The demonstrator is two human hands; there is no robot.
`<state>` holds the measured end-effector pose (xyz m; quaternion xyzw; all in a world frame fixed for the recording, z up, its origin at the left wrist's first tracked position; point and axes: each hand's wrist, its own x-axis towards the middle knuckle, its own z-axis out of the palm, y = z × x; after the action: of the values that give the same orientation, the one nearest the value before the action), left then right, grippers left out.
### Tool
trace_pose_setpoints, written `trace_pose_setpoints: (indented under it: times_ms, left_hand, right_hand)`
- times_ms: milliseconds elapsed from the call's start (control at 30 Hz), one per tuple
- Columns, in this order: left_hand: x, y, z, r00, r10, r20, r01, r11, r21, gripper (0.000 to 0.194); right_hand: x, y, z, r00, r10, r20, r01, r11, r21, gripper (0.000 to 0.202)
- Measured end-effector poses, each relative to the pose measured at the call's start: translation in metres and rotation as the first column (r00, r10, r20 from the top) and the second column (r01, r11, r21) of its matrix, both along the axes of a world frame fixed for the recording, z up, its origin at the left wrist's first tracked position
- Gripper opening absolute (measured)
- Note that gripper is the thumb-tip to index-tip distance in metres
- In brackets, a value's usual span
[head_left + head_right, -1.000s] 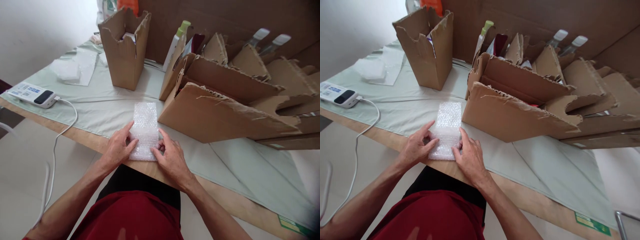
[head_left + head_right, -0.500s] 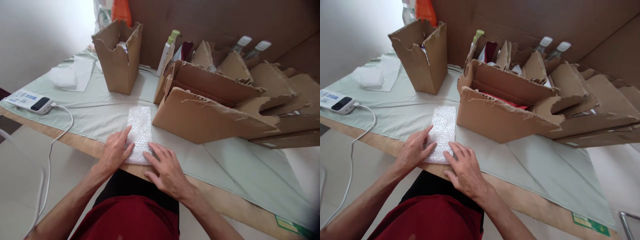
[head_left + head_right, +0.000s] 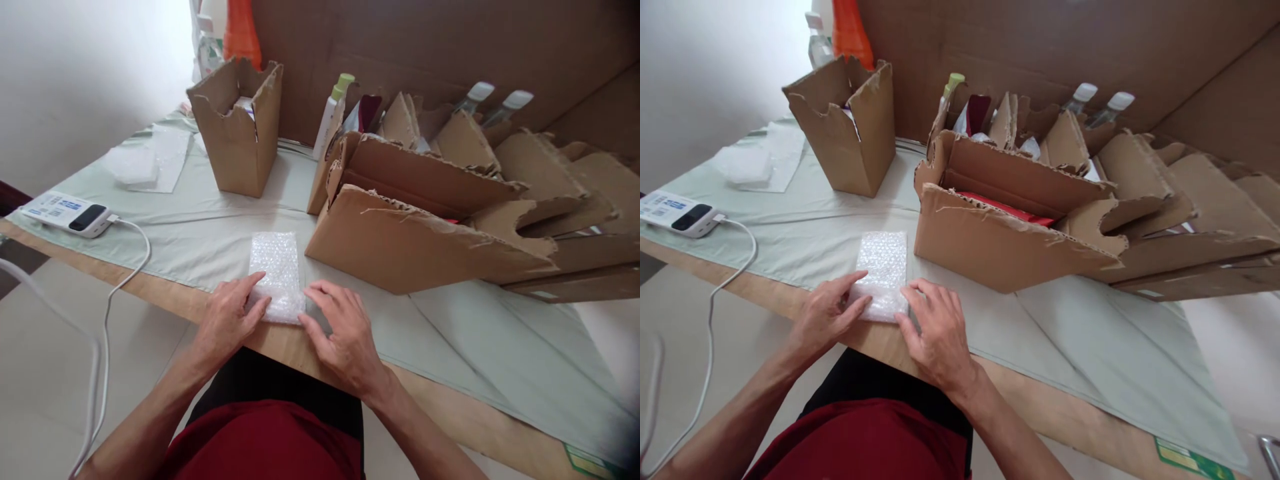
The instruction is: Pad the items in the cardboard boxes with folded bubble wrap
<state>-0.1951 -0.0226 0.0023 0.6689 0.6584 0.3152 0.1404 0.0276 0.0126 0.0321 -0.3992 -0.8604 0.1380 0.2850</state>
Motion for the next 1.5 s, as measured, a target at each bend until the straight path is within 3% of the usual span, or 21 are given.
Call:
trace_pose_setpoints:
  times_ms: [67, 167, 300, 367, 433, 567, 700, 800, 900, 1000, 1100, 1133, 1233, 1300, 1400, 1500]
  left_hand:
    - [0.002, 0.008, -0.004, 0.998, 0.033, -0.052, -0.031, 0.999, 0.029, 0.035]
    - [0.002, 0.003, -0.004, 0.999, 0.017, -0.041, -0.011, 0.990, 0.142, 0.033]
    - [-0.003, -0.020, 0.001, 0.983, -0.182, 0.025, 0.174, 0.965, 0.198, 0.042]
    - [-0.004, -0.025, 0.002, 0.972, -0.225, 0.062, 0.211, 0.962, 0.171, 0.042]
    - [-0.004, -0.019, 0.001, 0.984, -0.168, 0.060, 0.160, 0.979, 0.126, 0.038]
    - [-0.003, 0.005, -0.001, 1.000, 0.014, -0.025, -0.012, 0.995, 0.095, 0.034]
    - [-0.003, -0.002, 0.004, 0.976, 0.134, 0.171, -0.156, 0.980, 0.126, 0.031]
    - [-0.003, -0.025, 0.011, 0.849, 0.225, 0.478, -0.219, 0.973, -0.069, 0.031]
    - [0.001, -0.037, 0.017, 0.584, 0.304, 0.753, -0.064, 0.942, -0.330, 0.045]
    - [0.010, -0.032, 0.019, 0.355, 0.327, 0.876, 0.071, 0.925, -0.374, 0.057]
    - [0.022, -0.021, 0.020, 0.234, 0.320, 0.918, 0.078, 0.935, -0.346, 0.056]
    - [0.026, -0.019, 0.020, 0.216, 0.310, 0.926, 0.068, 0.941, -0.331, 0.055]
    - [0.039, -0.017, 0.020, 0.212, 0.246, 0.946, 0.065, 0.962, -0.265, 0.048]
    - [0.046, -0.017, 0.020, 0.258, 0.192, 0.947, 0.132, 0.964, -0.232, 0.042]
    - [0.055, -0.012, 0.030, 0.410, 0.029, 0.912, 0.254, 0.956, -0.145, 0.037]
    - [0.064, 0.009, 0.058, 0.625, -0.221, 0.749, 0.179, 0.974, 0.138, 0.052]
  right_hand:
    - [0.000, -0.001, -0.005, 0.991, 0.077, 0.112, -0.088, 0.991, 0.098, 0.031]
    - [-0.003, 0.004, -0.010, 0.962, 0.178, 0.208, -0.194, 0.979, 0.059, 0.032]
    - [-0.006, 0.010, -0.002, 0.972, 0.225, 0.073, -0.219, 0.973, -0.078, 0.024]
    - [-0.005, 0.011, 0.004, 0.977, 0.211, 0.039, -0.201, 0.964, -0.177, 0.024]
    - [-0.004, 0.009, 0.008, 0.986, 0.151, 0.065, -0.140, 0.979, -0.148, 0.026]
    - [-0.009, 0.006, 0.005, 0.981, 0.098, 0.166, -0.116, 0.988, 0.102, 0.033]
    - [-0.020, 0.016, -0.008, 0.964, 0.157, 0.212, -0.178, 0.981, 0.083, 0.025]
    - [-0.024, 0.023, -0.011, 0.996, 0.078, 0.032, -0.076, 0.995, -0.061, 0.022]
    - [-0.024, 0.017, -0.002, 0.991, -0.018, -0.136, -0.019, 0.963, -0.268, 0.022]
    - [-0.018, 0.002, 0.007, 0.980, 0.012, -0.198, -0.103, 0.885, -0.454, 0.019]
    - [-0.003, -0.011, 0.005, 0.967, -0.053, -0.249, -0.080, 0.865, -0.495, 0.019]
    - [0.003, -0.013, 0.003, 0.955, -0.093, -0.282, -0.063, 0.864, -0.499, 0.028]
    - [0.021, -0.020, -0.004, 0.889, -0.159, -0.430, -0.149, 0.786, -0.600, 0.074]
    - [0.028, -0.025, -0.004, 0.839, -0.227, -0.495, -0.203, 0.712, -0.672, 0.082]
    - [0.038, -0.030, 0.007, 0.780, -0.378, -0.499, -0.112, 0.700, -0.705, 0.048]
    - [0.061, -0.030, 0.032, 0.745, -0.391, -0.541, -0.053, 0.774, -0.631, 0.026]
